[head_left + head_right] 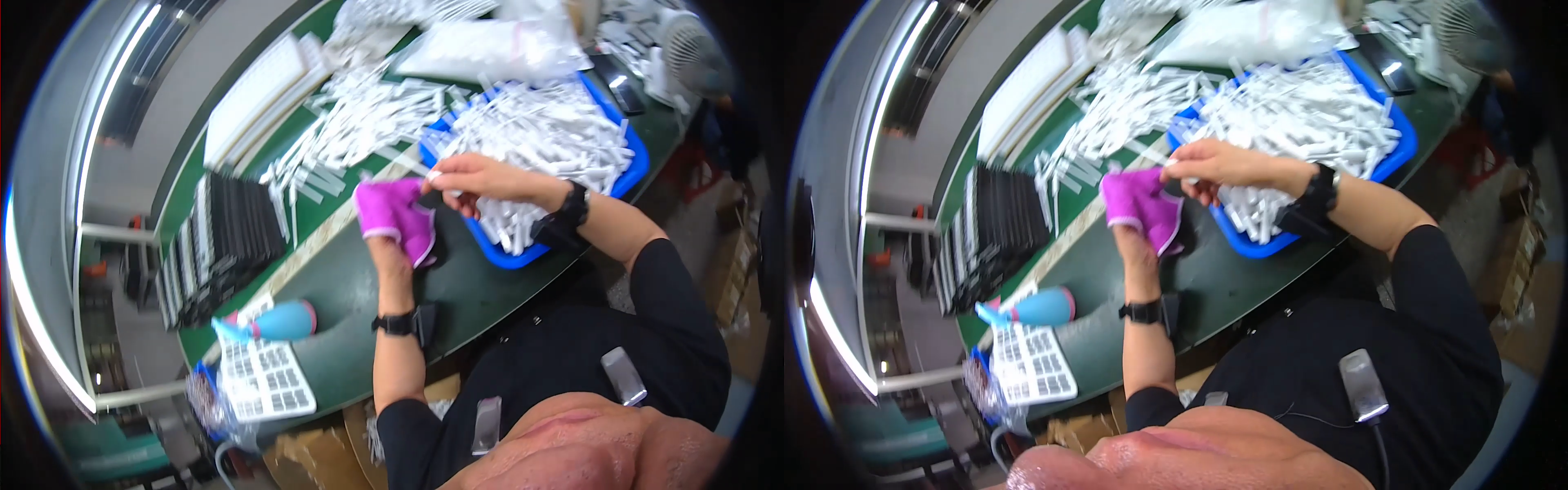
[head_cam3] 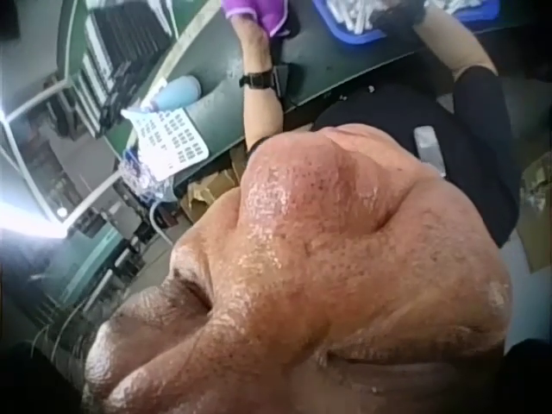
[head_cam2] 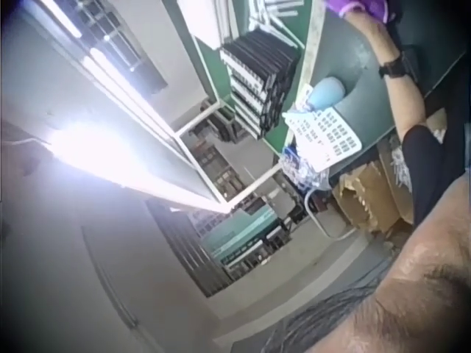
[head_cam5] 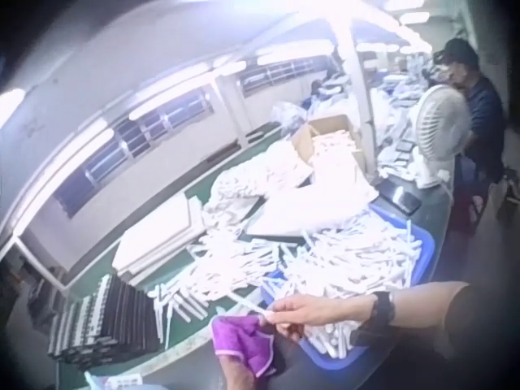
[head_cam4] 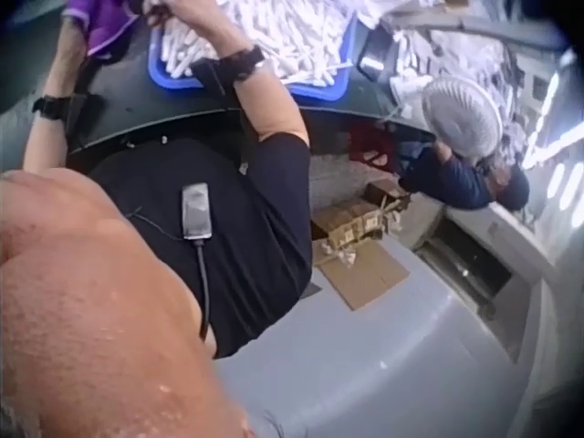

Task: The person cleans white plastic components by hand with a purple cloth, picking them one at a time from a blue tray or a cardboard box, wiping them, and returning them to the tray.

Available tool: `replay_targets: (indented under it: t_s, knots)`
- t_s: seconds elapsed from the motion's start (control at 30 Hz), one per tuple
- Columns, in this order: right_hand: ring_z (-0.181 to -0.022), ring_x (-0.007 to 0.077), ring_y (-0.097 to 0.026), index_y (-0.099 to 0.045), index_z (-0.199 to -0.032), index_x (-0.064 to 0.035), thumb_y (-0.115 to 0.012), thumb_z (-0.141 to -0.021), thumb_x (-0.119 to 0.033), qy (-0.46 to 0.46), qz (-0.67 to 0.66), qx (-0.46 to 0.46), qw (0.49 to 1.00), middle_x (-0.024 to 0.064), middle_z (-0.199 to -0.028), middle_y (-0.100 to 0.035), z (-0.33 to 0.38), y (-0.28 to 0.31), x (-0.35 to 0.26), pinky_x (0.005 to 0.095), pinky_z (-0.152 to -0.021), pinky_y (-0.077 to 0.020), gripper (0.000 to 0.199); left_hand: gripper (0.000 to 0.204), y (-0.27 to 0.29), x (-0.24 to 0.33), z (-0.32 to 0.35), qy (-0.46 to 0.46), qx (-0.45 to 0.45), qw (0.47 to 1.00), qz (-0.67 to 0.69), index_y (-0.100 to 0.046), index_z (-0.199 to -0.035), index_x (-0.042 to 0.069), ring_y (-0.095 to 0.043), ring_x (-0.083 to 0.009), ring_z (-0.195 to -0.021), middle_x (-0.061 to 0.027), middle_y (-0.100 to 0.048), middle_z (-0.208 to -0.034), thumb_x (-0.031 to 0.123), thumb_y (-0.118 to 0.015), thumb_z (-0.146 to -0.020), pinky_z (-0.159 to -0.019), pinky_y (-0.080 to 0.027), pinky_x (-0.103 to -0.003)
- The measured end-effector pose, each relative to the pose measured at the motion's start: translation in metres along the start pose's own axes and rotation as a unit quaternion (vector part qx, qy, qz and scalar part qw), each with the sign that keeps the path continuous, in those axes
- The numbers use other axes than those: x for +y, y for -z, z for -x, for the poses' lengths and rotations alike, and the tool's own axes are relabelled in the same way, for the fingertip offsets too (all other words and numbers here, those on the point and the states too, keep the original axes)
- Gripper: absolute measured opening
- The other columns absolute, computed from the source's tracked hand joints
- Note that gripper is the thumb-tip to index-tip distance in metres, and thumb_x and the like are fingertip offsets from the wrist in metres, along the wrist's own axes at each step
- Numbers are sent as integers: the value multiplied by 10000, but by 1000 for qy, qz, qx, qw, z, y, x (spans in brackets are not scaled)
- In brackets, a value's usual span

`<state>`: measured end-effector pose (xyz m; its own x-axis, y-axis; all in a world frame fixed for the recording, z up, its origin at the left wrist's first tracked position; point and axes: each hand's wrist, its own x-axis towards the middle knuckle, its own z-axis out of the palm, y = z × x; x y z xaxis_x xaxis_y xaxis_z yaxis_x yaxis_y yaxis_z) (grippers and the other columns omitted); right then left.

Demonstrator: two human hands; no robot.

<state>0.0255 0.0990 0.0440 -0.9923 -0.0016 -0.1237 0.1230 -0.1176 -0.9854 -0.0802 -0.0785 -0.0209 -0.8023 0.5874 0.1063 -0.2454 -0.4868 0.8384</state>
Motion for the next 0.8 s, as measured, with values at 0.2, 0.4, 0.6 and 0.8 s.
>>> replay_targets:
  t_s: [0.2,0.4,0.6,0.8]
  knots:
    - [-423,30,-306,-587,-1094,-30,-453,-971,-319,-83,-200,-125,968,-72,-574,-379,18,52,-61,198,-369,-267,342,382,2,9,13,-56,15,998,-21,-573,-1030,-14,-571,-199,-901,-117,-629,-984,350,-498,-939,-850,-435,-314]
    - [-623,77,-540,-550,-806,-83,-399,-965,-275,160,-81,80,981,5,-693,-573,-45,323,-142,248,-549,-441,292,375,-5,23,18,-57,26,998,11,-577,-1011,-12,-569,-196,-878,-105,-629,-938,347,-499,-939,-845,-433,-307]
    - [-709,125,-572,-574,-840,-60,-451,-939,-256,86,20,305,948,32,-817,-608,-63,259,-123,268,-597,-470,252,380,20,25,20,-75,40,996,7,-583,-998,-14,-572,-199,-875,-107,-633,-941,350,-486,-944,-840,-435,-306]
    - [-558,110,-526,-657,-959,-55,-493,-918,-294,73,440,37,894,40,-692,-593,-120,90,-64,254,-500,-431,293,405,28,17,18,-47,41,998,-9,-586,-996,-16,-589,-210,-895,-125,-643,-960,371,-480,-943,-848,-443,-312]
